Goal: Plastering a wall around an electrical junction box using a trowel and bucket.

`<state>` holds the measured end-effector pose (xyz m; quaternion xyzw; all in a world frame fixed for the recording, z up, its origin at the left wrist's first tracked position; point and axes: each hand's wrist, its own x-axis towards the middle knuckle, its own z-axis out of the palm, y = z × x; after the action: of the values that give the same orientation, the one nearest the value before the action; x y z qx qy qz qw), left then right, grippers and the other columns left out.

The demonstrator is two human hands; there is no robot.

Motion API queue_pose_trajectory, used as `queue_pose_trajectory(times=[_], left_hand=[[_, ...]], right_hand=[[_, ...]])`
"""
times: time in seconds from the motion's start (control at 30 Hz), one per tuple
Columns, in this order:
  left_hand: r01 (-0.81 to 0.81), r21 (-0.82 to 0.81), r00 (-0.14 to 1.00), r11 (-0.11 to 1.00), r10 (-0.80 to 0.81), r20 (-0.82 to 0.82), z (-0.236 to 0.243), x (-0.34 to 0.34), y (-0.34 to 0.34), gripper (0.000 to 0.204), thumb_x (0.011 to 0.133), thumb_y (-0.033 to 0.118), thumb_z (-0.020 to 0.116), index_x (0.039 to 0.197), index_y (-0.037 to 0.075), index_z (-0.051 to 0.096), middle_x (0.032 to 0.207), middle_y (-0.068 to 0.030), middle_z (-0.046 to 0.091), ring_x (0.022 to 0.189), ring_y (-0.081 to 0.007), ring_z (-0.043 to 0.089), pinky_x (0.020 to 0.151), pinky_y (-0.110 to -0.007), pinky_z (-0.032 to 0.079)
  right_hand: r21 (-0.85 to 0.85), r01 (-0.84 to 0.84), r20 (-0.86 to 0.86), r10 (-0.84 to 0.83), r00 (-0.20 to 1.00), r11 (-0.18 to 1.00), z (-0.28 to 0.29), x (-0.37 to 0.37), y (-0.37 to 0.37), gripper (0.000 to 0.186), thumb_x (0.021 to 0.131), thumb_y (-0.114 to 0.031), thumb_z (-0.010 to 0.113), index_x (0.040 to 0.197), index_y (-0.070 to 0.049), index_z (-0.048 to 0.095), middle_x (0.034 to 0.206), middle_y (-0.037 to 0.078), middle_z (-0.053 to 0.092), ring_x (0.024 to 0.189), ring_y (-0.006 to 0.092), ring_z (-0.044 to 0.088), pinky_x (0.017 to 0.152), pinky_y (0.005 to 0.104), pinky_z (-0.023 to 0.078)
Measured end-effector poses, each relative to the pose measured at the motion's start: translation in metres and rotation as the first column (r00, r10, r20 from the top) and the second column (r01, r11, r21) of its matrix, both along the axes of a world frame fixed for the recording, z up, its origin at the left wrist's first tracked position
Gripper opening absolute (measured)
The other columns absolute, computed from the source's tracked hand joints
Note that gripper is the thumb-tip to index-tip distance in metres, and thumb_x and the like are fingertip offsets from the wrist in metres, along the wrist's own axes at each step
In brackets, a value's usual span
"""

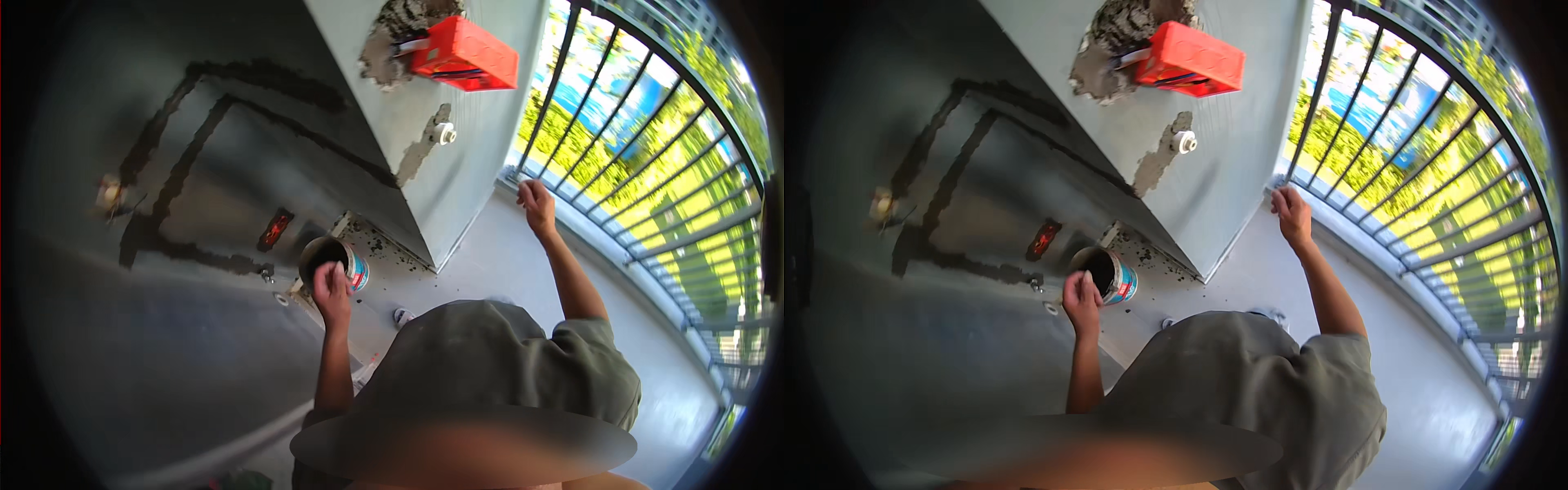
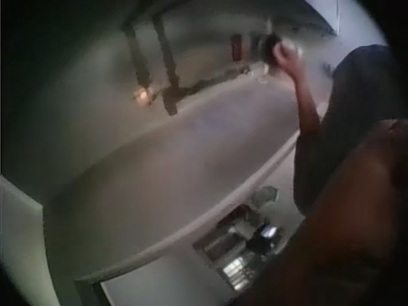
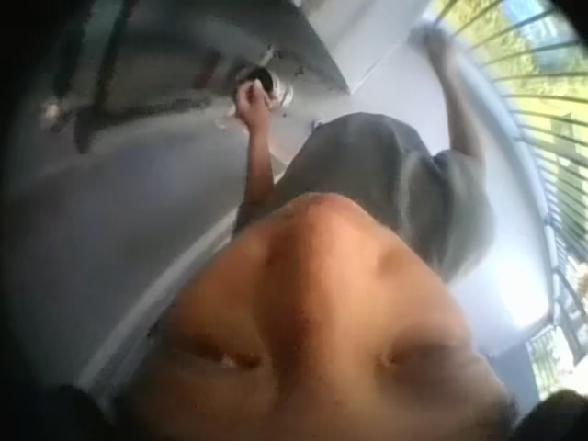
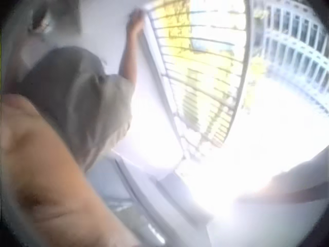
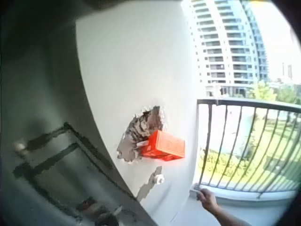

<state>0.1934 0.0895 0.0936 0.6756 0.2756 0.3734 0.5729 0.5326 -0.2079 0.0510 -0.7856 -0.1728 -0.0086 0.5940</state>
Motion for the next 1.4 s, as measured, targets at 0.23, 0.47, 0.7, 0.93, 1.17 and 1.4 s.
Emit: queue_pose_trajectory(times=[0.23,0.47,0.7,0.93,1.17,1.4], left_hand=[[-0.026,0.307,0.943,0.951,-0.079,0.325,0.127,0.135,-0.115,0.008,0.096,0.008,0.060,0.100,0.002,0.057,0.071,0.0001,0.055,0.059,-0.0051,0.050,0.054,-0.020,0.042],[-0.257,0.579,0.959,0.773,0.131,0.251,0.209,0.189,-0.115,0.012,0.093,0.011,0.065,0.099,0.001,0.061,0.078,0.0010,0.060,0.066,-0.0044,0.054,0.054,-0.020,0.045],[-0.223,0.632,0.971,0.742,0.115,0.209,0.244,0.213,-0.100,0.014,0.093,0.011,0.065,0.100,0.000,0.062,0.083,0.0006,0.064,0.069,-0.0036,0.055,0.061,-0.022,0.048],[-0.326,0.894,0.915,0.307,0.341,0.216,0.259,0.238,-0.088,0.025,0.086,0.014,0.073,0.106,0.003,0.061,0.079,-0.0011,0.062,0.063,-0.0090,0.058,0.054,-0.027,0.048],[-0.289,0.957,0.851,-0.032,0.450,0.272,0.266,0.248,-0.102,0.054,0.080,0.021,0.077,0.126,0.008,0.054,0.084,-0.0015,0.056,0.064,-0.0180,0.060,0.055,-0.033,0.050],[-0.151,0.987,0.739,-0.048,0.658,0.145,0.267,0.254,-0.112,0.072,0.082,0.032,0.074,0.141,0.008,0.040,0.105,-0.0117,0.061,0.085,-0.0312,0.067,0.065,-0.038,0.056]], right_hand=[[0.002,-0.404,0.644,0.307,0.701,0.915,0.175,0.046,0.052,0.027,0.088,-0.030,0.071,0.098,-0.005,0.065,0.078,0.011,0.066,0.063,0.0224,0.063,0.058,0.0322,0.050],[-0.081,-0.333,0.874,0.227,0.429,0.940,0.247,0.052,0.087,0.034,0.087,-0.038,0.070,0.082,-0.006,0.059,0.066,0.006,0.060,0.055,0.0266,0.060,0.050,0.0369,0.048],[-0.143,-0.285,0.916,0.236,0.324,0.948,0.290,0.079,0.098,0.030,0.094,-0.033,0.059,0.081,-0.007,0.061,0.067,0.011,0.062,0.060,0.0334,0.062,0.054,0.0438,0.050],[-0.334,-0.255,0.816,0.414,0.402,0.907,0.321,0.094,0.103,0.041,0.096,-0.041,0.052,0.080,-0.006,0.066,0.071,0.015,0.067,0.068,0.0359,0.065,0.062,0.0457,0.052],[-0.361,-0.230,0.814,0.426,0.396,0.904,0.320,0.102,0.113,0.043,0.095,-0.043,0.053,0.078,-0.007,0.068,0.073,0.016,0.068,0.069,0.0352,0.067,0.063,0.0452,0.054],[-0.312,-0.329,0.790,0.436,0.431,0.891,0.323,0.106,0.114,0.036,0.094,-0.040,0.055,0.084,-0.009,0.070,0.075,0.016,0.069,0.071,0.0356,0.068,0.065,0.0449,0.054]])
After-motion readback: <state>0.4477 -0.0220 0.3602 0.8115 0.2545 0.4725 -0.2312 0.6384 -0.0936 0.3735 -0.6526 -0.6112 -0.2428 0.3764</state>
